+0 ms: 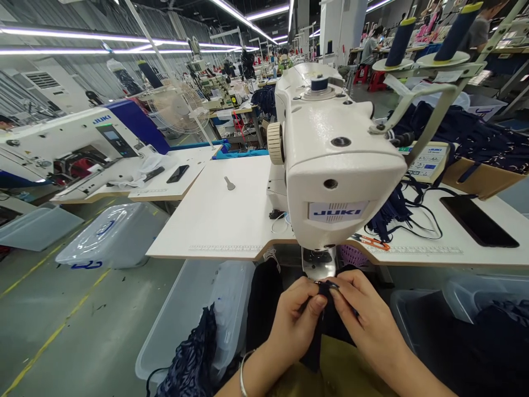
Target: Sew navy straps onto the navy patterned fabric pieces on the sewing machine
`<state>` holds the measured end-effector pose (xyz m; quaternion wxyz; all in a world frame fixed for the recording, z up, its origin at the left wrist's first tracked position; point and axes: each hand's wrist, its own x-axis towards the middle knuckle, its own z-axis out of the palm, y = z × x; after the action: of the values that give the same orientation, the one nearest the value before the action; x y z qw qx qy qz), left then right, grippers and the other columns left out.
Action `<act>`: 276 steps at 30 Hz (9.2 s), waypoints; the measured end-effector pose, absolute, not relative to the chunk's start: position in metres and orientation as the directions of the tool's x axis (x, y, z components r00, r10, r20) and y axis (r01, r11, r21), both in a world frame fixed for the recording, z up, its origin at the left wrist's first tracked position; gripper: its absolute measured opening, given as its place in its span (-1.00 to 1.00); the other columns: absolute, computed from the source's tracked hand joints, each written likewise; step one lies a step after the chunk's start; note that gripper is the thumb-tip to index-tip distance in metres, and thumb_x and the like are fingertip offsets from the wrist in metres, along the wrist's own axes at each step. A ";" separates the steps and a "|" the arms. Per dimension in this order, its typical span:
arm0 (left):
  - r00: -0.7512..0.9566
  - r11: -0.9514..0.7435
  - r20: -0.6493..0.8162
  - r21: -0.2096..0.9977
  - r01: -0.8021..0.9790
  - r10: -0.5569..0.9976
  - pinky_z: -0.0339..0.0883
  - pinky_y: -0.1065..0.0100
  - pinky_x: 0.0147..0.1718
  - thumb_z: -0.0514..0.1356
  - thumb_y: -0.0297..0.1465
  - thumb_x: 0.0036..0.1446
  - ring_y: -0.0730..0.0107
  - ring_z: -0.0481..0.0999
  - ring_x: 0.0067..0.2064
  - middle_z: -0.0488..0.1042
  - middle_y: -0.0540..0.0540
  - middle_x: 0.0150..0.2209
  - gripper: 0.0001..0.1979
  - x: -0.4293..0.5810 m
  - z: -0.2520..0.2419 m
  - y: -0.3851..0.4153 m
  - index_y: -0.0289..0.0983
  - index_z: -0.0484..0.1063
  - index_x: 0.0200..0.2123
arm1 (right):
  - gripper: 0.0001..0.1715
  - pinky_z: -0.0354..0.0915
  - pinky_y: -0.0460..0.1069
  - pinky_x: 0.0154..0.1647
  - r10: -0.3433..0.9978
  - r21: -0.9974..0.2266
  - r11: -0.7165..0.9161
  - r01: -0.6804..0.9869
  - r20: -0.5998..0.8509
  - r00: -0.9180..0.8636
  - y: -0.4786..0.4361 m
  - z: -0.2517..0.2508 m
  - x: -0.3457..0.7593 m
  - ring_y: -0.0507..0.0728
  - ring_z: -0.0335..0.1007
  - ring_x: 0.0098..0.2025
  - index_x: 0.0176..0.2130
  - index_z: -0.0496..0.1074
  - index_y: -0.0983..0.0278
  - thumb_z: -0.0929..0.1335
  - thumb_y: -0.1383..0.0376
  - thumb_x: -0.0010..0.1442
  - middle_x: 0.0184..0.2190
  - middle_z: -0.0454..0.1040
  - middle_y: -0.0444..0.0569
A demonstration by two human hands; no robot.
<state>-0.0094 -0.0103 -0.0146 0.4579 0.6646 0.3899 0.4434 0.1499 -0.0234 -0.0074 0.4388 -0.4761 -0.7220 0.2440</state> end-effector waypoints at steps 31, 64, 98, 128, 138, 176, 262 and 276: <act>0.424 -0.258 0.168 0.952 0.165 0.890 0.10 0.42 -0.41 0.06 -0.25 0.29 0.44 0.21 -0.40 0.20 0.02 -0.46 -0.69 -0.028 0.003 -0.005 -0.26 0.28 -0.48 | -0.65 0.28 0.07 -0.16 0.942 -0.286 0.119 0.951 0.336 -0.017 0.127 -0.088 0.239 0.27 0.41 -0.14 -0.15 0.47 0.37 0.24 0.57 0.10 -0.08 0.46 0.23; 0.362 -0.062 0.003 0.987 0.151 0.932 0.32 0.36 -0.19 0.05 -0.24 0.29 0.35 0.40 -0.15 0.35 -0.15 -0.09 -0.74 -0.021 0.003 -0.011 -0.27 0.42 -0.29 | -0.49 0.43 0.00 -0.08 0.672 -0.532 0.732 0.425 0.664 -0.328 -0.015 -0.039 0.167 0.10 0.41 -0.06 0.13 0.36 0.18 0.28 0.53 0.24 -0.13 0.47 0.04; 0.768 -0.640 0.031 0.575 0.510 0.640 0.32 0.42 -0.18 0.04 -0.51 0.28 0.39 0.39 -0.16 0.36 -0.09 -0.16 -0.83 -0.033 0.057 -0.013 -0.23 0.40 -0.19 | -0.64 0.30 0.05 0.08 0.826 -0.926 0.320 0.199 0.169 -0.538 -0.023 -0.013 0.182 0.14 0.32 0.05 0.14 0.16 0.14 0.17 0.27 0.37 -0.02 0.36 0.04; 0.723 -0.793 0.331 0.185 0.580 0.606 0.30 0.21 -0.09 0.12 -0.35 0.27 0.18 0.49 -0.13 0.49 -0.24 -0.09 -0.67 -0.016 -0.012 -0.031 -0.39 0.32 0.05 | -0.42 0.21 -0.07 -0.50 0.985 -0.962 -0.170 0.212 -0.170 0.020 -0.019 -0.045 0.159 0.04 0.20 -0.53 -0.52 0.25 0.24 0.24 -0.19 0.17 -0.61 0.26 -0.18; 0.577 -0.154 -0.076 0.928 0.340 0.813 0.34 0.28 -0.06 0.13 -0.40 0.23 0.28 0.49 -0.07 0.49 -0.15 -0.05 -0.70 -0.013 0.012 -0.012 -0.25 0.28 0.03 | -0.53 0.21 -0.10 -0.49 0.925 -0.978 -0.176 0.112 -0.203 -0.322 -0.016 -0.016 0.176 0.02 0.26 -0.52 -0.41 0.38 0.28 0.28 -0.05 0.22 -0.58 0.32 -0.19; 0.942 -0.993 0.334 0.112 -0.023 0.016 0.26 0.47 -0.18 0.10 -0.48 0.29 0.48 0.43 -0.16 0.50 -0.02 -0.19 -0.86 0.010 0.007 -0.047 -0.24 0.42 -0.13 | -0.65 0.28 0.00 -0.39 0.986 -0.875 -0.003 0.484 0.077 0.145 0.044 -0.117 0.174 0.14 0.34 -0.47 -0.30 0.26 0.23 0.09 0.08 0.29 -0.54 0.34 -0.09; 0.470 0.056 -0.237 0.929 0.366 0.851 0.12 0.46 -0.43 0.20 -0.33 0.12 0.50 0.26 -0.43 0.30 0.07 -0.50 -0.80 -0.008 -0.006 -0.006 -0.30 0.37 -0.49 | -0.39 0.29 0.02 -0.15 0.888 -0.979 0.074 0.192 -0.022 -0.459 -0.031 -0.039 0.190 0.13 0.33 -0.22 -0.11 0.45 0.25 0.03 -0.03 0.37 -0.24 0.40 0.01; 0.579 -0.687 0.391 0.242 0.686 0.716 0.30 0.32 -0.42 -0.03 -0.48 0.32 0.32 0.35 -0.39 0.40 -0.09 -0.37 -0.79 -0.007 -0.037 -0.022 -0.32 0.40 -0.22 | -0.68 0.30 -0.03 0.02 0.910 -0.885 0.369 0.284 0.283 -0.302 -0.024 -0.061 0.182 0.07 0.37 -0.08 -0.06 0.35 0.11 0.24 0.45 0.25 -0.16 0.41 -0.08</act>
<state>-0.0075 -0.0216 -0.0368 0.0324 0.8879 0.3946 0.2343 0.1823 -0.0237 -0.0610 0.4175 -0.4181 -0.7144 0.3749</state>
